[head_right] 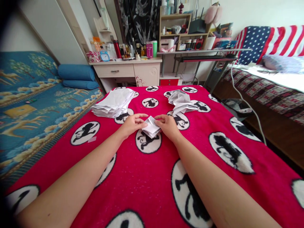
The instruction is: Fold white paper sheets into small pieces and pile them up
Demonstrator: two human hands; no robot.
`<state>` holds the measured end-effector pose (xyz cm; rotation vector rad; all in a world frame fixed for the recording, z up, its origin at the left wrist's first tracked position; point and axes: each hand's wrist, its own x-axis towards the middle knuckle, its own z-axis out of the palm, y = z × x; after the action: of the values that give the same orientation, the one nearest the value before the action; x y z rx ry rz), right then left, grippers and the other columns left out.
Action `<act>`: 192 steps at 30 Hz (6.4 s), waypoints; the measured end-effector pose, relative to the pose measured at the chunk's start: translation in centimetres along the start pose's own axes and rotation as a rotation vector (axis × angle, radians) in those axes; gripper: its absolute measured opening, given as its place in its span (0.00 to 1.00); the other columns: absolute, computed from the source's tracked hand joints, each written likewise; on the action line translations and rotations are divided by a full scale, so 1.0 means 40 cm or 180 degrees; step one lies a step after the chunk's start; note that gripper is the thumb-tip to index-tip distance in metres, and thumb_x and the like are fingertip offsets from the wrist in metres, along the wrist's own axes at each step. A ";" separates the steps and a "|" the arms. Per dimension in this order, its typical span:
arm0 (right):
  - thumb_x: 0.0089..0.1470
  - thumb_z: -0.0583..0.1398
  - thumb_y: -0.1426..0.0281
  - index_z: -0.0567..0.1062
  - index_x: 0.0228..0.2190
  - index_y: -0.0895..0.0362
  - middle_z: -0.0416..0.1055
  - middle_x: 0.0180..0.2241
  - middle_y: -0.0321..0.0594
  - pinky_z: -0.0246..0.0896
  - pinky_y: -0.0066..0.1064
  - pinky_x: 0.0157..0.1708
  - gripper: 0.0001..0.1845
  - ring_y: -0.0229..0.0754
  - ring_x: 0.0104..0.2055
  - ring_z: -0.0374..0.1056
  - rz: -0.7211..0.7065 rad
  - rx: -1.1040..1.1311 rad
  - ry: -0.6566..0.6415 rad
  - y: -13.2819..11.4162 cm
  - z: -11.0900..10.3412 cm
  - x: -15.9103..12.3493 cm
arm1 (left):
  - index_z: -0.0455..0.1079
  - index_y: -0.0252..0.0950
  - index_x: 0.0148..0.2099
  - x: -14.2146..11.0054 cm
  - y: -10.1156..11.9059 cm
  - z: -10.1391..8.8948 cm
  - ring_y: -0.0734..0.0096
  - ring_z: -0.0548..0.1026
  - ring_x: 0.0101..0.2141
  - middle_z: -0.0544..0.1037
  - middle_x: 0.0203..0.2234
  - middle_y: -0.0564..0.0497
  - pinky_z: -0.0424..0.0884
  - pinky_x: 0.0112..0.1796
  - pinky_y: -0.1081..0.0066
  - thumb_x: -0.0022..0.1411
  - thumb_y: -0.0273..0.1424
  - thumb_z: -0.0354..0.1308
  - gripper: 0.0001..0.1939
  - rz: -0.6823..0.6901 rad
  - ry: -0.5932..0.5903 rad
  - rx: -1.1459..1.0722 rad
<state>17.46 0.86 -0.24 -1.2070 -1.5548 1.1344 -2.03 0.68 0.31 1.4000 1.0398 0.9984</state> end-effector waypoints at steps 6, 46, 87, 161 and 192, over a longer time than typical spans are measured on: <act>0.46 0.64 0.63 0.77 0.27 0.59 0.74 0.24 0.37 0.57 0.26 0.25 0.11 0.37 0.25 0.65 -0.0345 -0.0662 -0.0041 -0.004 0.022 -0.024 | 0.74 0.28 0.43 -0.029 -0.038 0.016 0.75 0.73 0.24 0.77 0.25 0.50 0.68 0.27 0.76 0.47 0.26 0.65 0.18 0.0225 0.0089 0.0458; 0.47 0.66 0.66 0.74 0.34 0.54 0.74 0.31 0.36 0.48 0.27 0.28 0.10 0.38 0.31 0.65 -0.0443 -0.2469 -0.0521 -0.105 0.093 -0.295 | 0.76 0.37 0.43 -0.267 0.022 -0.024 0.70 0.74 0.35 0.78 0.34 0.51 0.69 0.39 0.72 0.46 0.28 0.70 0.18 0.0749 -0.0574 0.1851; 0.52 0.59 0.50 0.58 0.16 0.56 0.51 0.16 0.30 0.40 0.27 0.18 0.27 0.32 0.20 0.47 -0.0064 0.0309 0.0990 -0.055 0.133 -0.182 | 0.62 0.34 0.18 -0.209 0.028 0.087 0.79 0.60 0.18 0.64 0.13 0.57 0.52 0.22 0.74 0.59 0.35 0.55 0.19 0.0170 0.0021 0.1416; 0.43 0.68 0.57 0.75 0.35 0.57 0.73 0.22 0.35 0.57 0.23 0.18 0.21 0.33 0.19 0.63 0.0368 0.1490 -0.0090 -0.088 0.126 -0.187 | 0.64 0.34 0.25 -0.188 -0.010 0.053 0.79 0.60 0.17 0.63 0.14 0.57 0.55 0.21 0.76 0.63 0.48 0.49 0.24 0.0102 0.0062 0.0414; 0.49 0.58 0.70 0.64 0.51 0.54 0.61 0.15 0.23 0.44 0.22 0.17 0.26 0.32 0.16 0.55 -0.0125 0.0255 0.0019 -0.085 0.107 -0.186 | 0.75 0.40 0.41 -0.202 0.028 0.004 0.61 0.68 0.54 0.66 0.56 0.47 0.70 0.50 0.63 0.59 0.27 0.60 0.07 0.2045 0.0067 0.3208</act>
<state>13.95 -7.53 1.38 -1.1213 -1.5080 1.1557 -3.96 -7.19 1.20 2.6722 1.1924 0.9460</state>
